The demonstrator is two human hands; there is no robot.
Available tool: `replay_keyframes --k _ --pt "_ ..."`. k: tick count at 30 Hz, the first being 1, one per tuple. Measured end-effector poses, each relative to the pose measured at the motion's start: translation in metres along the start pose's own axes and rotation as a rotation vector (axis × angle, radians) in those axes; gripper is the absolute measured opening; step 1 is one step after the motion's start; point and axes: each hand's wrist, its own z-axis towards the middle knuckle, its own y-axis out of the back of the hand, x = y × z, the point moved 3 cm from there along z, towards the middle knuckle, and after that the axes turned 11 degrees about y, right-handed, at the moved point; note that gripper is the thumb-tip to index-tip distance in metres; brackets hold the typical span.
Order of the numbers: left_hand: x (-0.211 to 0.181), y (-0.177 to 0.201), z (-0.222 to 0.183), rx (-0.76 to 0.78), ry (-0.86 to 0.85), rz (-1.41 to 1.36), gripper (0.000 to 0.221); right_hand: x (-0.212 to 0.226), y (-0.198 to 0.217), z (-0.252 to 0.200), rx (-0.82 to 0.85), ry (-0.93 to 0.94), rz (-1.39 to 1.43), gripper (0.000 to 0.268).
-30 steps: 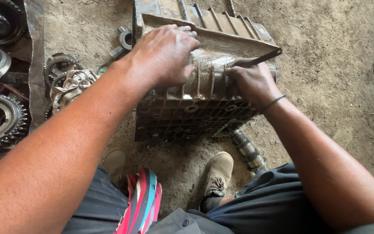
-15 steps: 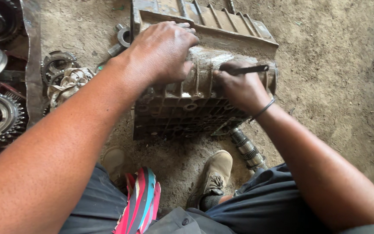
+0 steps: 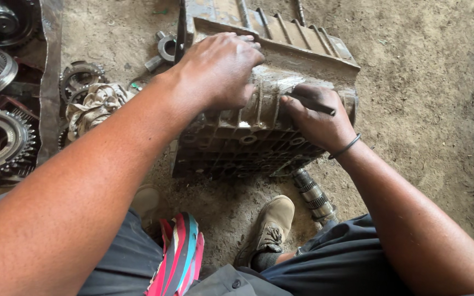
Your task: The person uses a small metal scraper to remove grime and residue from the surface of a large metal engine block. The person holds the block steady with one hand while scraping with the other, working methodically across the top surface.
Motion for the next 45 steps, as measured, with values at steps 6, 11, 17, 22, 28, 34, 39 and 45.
replay_keyframes --k 6,11,17,22,28,34,39,45 --pt "0.000 -0.001 0.000 0.017 0.001 -0.020 0.033 -0.033 -0.007 -0.012 0.003 -0.236 0.280 0.042" --pt "-0.008 0.012 -0.004 0.023 -0.002 -0.005 0.035 -0.033 -0.010 -0.033 -0.237 0.001 0.254 0.031" --pt "0.001 -0.002 0.000 0.222 0.083 0.064 0.028 -0.015 -0.020 -0.048 -0.273 -0.322 0.385 0.026" --pt "0.003 -0.007 0.002 -0.595 -0.317 0.197 0.043 0.001 -0.019 -0.038 -0.301 -0.181 0.220 0.020" --pt "0.001 0.000 0.002 0.179 0.077 0.068 0.032 0.001 -0.029 -0.044 -0.288 0.035 -0.027 0.023" --pt "-0.016 0.028 -0.009 0.133 0.057 0.055 0.032 -0.007 -0.042 -0.048 -0.201 -0.067 -0.080 0.030" --pt "-0.014 0.023 -0.008 0.010 -0.025 0.072 0.043 0.004 -0.039 -0.043 -0.229 0.022 0.006 0.026" --pt "-0.009 0.008 -0.003 -0.023 -0.067 0.121 0.044 0.008 -0.026 -0.038 -0.207 -0.080 -0.116 0.023"
